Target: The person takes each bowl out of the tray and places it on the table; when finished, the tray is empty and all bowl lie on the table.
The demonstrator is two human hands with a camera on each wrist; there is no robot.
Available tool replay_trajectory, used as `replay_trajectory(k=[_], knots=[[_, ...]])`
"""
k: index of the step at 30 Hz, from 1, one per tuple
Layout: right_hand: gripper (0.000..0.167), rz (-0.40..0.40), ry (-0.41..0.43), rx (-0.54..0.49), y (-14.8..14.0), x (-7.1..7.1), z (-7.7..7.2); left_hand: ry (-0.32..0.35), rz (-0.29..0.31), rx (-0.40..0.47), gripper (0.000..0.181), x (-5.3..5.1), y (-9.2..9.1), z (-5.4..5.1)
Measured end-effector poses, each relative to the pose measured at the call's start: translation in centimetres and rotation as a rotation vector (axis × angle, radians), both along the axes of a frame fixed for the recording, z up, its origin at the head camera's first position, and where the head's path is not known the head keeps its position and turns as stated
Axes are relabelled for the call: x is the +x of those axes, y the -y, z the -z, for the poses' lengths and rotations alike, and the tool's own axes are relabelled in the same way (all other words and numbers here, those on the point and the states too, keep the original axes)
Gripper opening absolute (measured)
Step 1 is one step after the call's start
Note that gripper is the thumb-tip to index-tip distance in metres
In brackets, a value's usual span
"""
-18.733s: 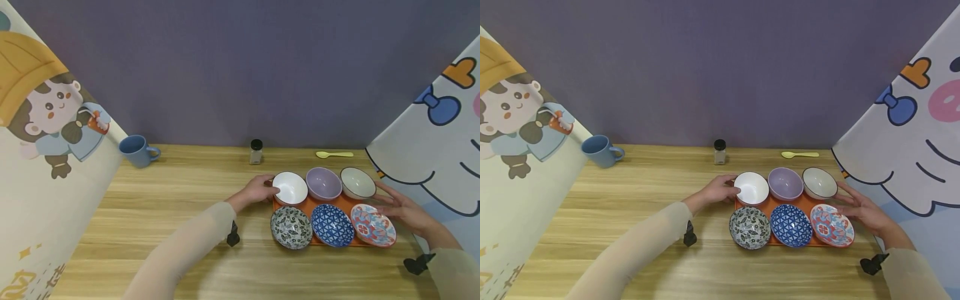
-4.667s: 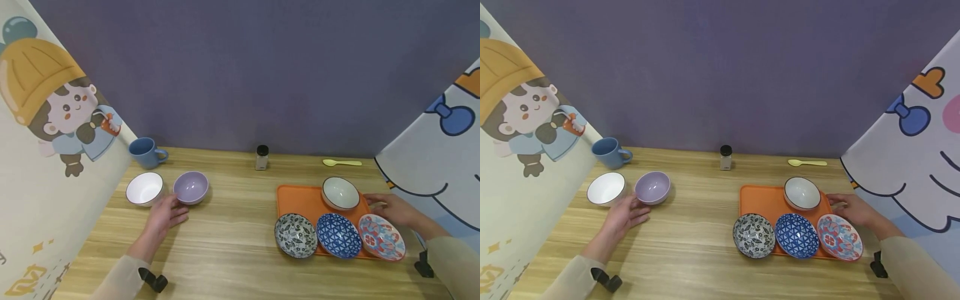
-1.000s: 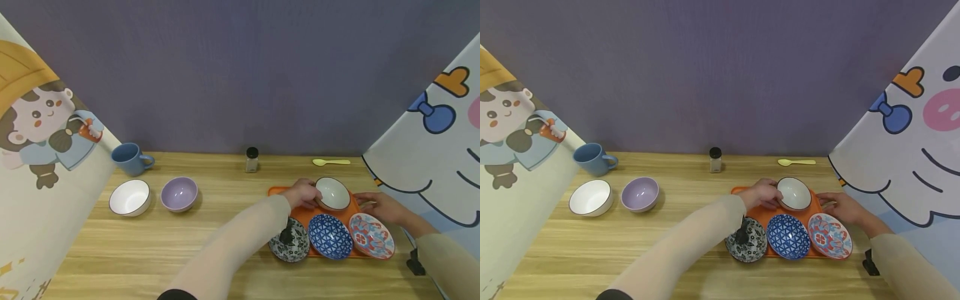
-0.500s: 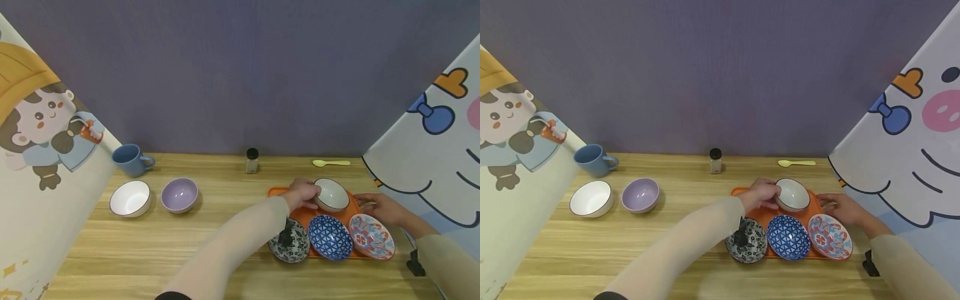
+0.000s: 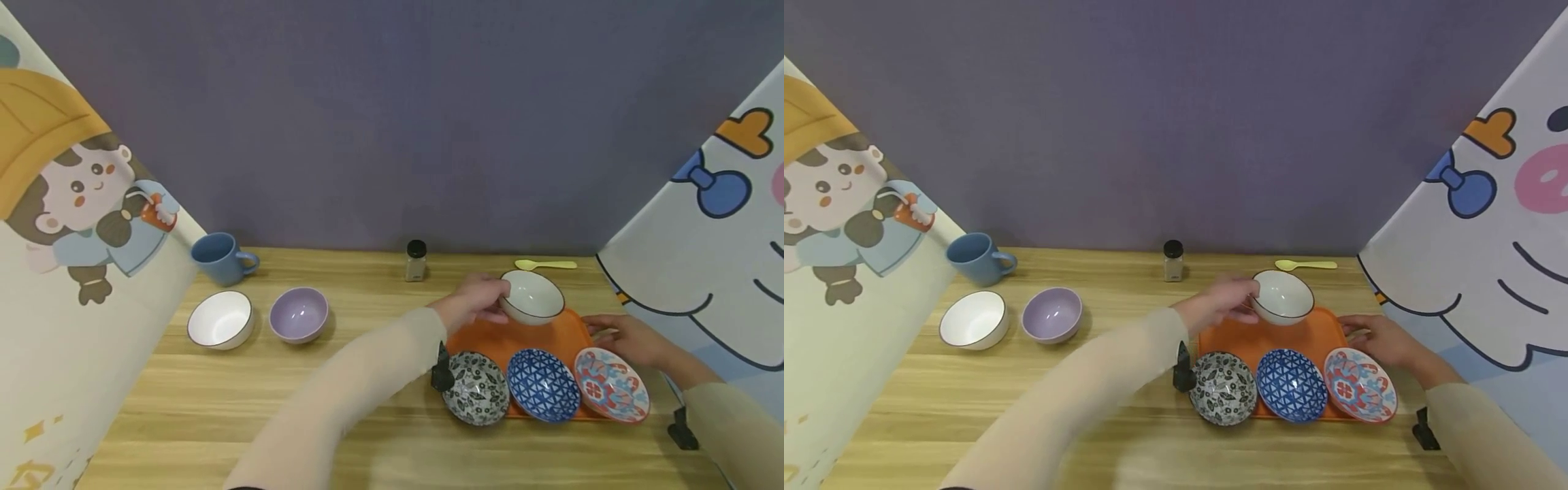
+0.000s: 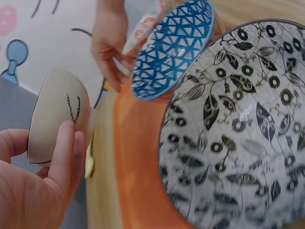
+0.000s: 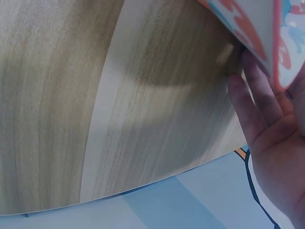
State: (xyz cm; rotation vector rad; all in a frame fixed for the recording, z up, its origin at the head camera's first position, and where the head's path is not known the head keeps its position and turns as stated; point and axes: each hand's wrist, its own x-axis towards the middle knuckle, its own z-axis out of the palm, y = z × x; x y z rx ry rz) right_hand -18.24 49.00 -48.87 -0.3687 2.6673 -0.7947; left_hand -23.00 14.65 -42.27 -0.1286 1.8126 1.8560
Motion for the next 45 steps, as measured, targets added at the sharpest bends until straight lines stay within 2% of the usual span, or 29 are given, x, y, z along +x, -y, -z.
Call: replay_trajectory(k=[2,5,9,14,20,27,31,37,45], knots=[[0.053,-0.007,-0.024,0.006,0.1,0.0,0.0,-0.007,0.012,0.027,0.029,-0.4,1.3,-0.3],[0.052,-0.017,-0.047,0.008,0.2,0.0,0.1,-0.008,0.013,0.063,0.031,-0.9,3.5,-0.5],[0.052,-0.020,-0.052,0.016,0.0,-0.1,0.2,-0.013,-0.026,0.104,0.038,-0.8,6.3,-1.0],[0.051,-0.026,-0.049,0.014,0.0,0.0,0.0,-0.028,-0.069,0.126,0.058,0.2,9.6,-1.5],[0.050,-0.023,-0.072,0.055,0.0,0.0,0.2,-0.035,-0.158,0.111,0.062,1.8,13.9,-1.0],[0.051,-0.033,-0.087,0.053,-0.3,0.0,0.5,-0.002,-0.324,0.104,0.062,3.9,18.4,0.9],[0.052,-0.030,-0.084,0.066,-0.5,-0.1,0.6,0.002,-0.379,0.117,0.064,4.8,20.0,2.1],[0.053,-0.025,-0.052,0.058,-0.4,-0.2,0.5,0.015,-0.440,0.122,0.066,5.5,21.2,3.7],[0.054,-0.010,-0.042,0.058,-0.2,-0.1,0.4,0.008,-0.517,0.127,0.068,5.9,21.1,5.4]])
